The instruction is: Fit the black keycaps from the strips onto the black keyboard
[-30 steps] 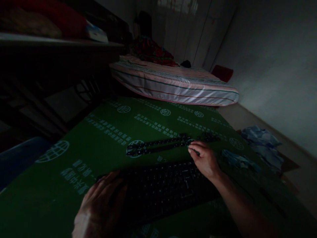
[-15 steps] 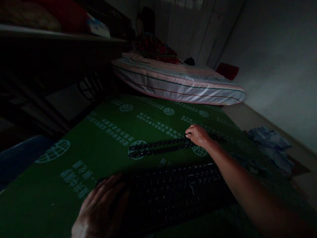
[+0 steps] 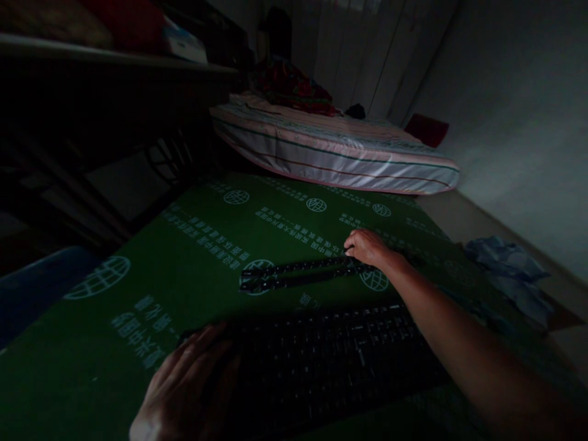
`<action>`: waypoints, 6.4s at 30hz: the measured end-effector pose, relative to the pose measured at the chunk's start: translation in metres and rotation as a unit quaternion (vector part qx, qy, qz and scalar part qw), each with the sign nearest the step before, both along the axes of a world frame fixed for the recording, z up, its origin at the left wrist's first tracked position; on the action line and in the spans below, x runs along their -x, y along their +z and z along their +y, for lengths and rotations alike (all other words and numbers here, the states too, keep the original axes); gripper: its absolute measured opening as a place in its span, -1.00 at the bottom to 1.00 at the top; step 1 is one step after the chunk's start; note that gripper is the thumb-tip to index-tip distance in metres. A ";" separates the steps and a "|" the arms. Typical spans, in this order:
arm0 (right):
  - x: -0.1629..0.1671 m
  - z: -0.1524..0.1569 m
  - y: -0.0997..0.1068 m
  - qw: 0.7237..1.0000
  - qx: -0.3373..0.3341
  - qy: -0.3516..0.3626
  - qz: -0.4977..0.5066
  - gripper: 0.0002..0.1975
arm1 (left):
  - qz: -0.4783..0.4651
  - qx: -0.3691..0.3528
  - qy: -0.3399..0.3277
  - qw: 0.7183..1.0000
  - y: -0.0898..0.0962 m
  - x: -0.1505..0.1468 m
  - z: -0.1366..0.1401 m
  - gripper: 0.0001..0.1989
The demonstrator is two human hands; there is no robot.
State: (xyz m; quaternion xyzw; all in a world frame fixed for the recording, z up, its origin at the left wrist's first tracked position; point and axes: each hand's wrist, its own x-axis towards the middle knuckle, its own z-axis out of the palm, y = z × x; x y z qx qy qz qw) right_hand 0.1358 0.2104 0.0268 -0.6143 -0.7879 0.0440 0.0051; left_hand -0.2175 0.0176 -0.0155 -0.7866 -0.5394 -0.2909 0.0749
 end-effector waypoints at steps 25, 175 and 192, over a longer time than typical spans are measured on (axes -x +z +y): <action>0.012 -0.062 0.023 0.975 -0.029 0.084 0.204 -0.89 | -0.030 0.080 0.007 0.996 0.018 -0.009 -0.003 -0.63; 0.018 -0.219 -0.043 0.875 -0.332 -0.039 0.349 -0.79 | -0.049 0.051 0.023 0.997 0.020 -0.018 0.006 -0.61; 0.003 -0.175 -0.023 0.898 -0.300 -0.049 0.317 -0.83 | -0.020 0.042 0.021 0.999 0.017 -0.013 0.007 -0.61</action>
